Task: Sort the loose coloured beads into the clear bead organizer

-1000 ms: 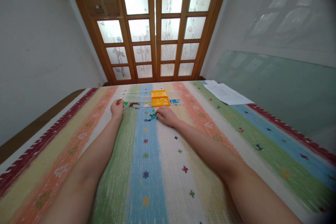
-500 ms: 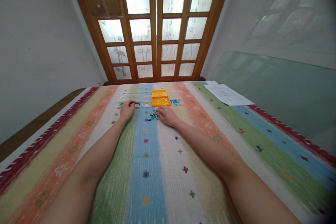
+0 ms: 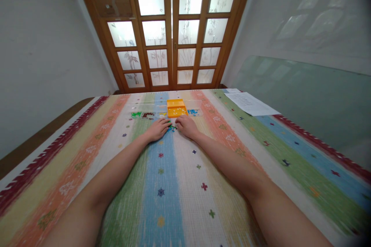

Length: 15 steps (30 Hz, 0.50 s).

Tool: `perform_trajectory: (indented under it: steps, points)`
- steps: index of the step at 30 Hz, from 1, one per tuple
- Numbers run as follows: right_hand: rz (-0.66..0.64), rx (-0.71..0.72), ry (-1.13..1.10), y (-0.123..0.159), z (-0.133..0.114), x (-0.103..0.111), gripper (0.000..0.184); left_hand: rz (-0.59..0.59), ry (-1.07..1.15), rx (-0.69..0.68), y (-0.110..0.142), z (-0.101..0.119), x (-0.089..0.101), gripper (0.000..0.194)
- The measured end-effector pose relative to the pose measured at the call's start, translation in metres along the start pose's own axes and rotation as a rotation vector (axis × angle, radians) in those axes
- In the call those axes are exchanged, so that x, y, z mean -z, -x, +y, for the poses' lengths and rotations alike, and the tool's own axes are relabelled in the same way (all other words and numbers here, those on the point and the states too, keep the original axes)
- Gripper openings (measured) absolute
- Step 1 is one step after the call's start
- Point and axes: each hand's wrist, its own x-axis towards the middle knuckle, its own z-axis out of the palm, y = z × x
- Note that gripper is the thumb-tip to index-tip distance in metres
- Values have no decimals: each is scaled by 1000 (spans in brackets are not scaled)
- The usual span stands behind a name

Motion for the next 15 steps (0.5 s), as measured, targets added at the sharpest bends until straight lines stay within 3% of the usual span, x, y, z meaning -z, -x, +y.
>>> perform_trajectory:
  steps: [9, 15]
  points:
    - [-69, 127, -56, 3, -2, 1, 17, 49, -11, 28, 0, 0, 5, 41]
    - [-70, 126, -55, 2, -3, 3, 17, 85, -79, 80, 1, -1, 9, 39]
